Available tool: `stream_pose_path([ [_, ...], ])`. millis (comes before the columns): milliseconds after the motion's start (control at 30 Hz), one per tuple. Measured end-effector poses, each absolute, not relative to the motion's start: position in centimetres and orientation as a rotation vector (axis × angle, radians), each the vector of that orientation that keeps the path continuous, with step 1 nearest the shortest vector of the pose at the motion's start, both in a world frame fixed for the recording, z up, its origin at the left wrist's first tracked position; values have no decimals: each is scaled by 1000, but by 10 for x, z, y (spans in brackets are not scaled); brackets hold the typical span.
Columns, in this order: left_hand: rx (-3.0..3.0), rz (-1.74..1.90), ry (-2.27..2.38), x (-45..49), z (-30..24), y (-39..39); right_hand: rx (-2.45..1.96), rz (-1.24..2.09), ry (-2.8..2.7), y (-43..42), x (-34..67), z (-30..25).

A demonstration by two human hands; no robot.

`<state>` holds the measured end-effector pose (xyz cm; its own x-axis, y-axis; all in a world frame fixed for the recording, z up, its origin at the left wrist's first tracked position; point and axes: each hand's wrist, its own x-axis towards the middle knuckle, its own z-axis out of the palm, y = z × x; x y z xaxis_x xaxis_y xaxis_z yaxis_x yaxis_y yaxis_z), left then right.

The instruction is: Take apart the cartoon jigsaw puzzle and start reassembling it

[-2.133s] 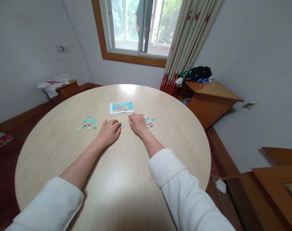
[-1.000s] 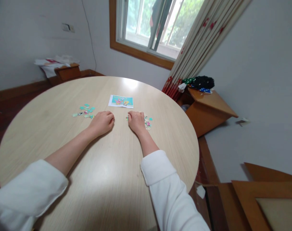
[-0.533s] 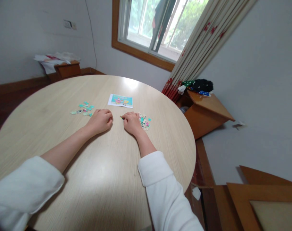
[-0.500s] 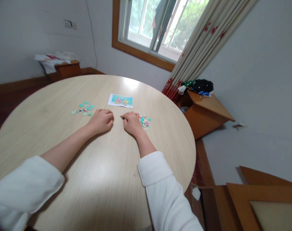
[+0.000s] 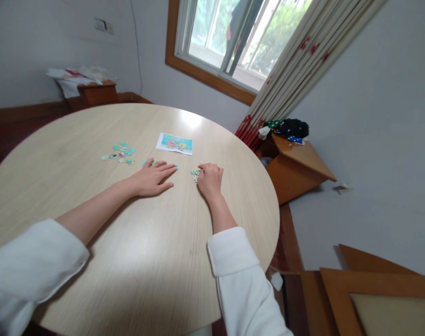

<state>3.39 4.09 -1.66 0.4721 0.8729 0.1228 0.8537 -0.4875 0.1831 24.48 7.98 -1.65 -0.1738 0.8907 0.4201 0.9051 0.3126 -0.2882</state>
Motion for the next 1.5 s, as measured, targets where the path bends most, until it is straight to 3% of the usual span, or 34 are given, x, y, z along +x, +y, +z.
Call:
stream_pose_path([
  [833, 2607, 495, 1803, 27, -19, 54, -1611, -73, -2199, 76, 239, -21],
  [1100, 2634, 417, 1911, 24, -13, 53, -1435, -139, -2157, 73, 232, -14],
  [1500, 2574, 568, 1864, 26, -14, 51, -1181, 62, -2540, 63, 212, -12],
])
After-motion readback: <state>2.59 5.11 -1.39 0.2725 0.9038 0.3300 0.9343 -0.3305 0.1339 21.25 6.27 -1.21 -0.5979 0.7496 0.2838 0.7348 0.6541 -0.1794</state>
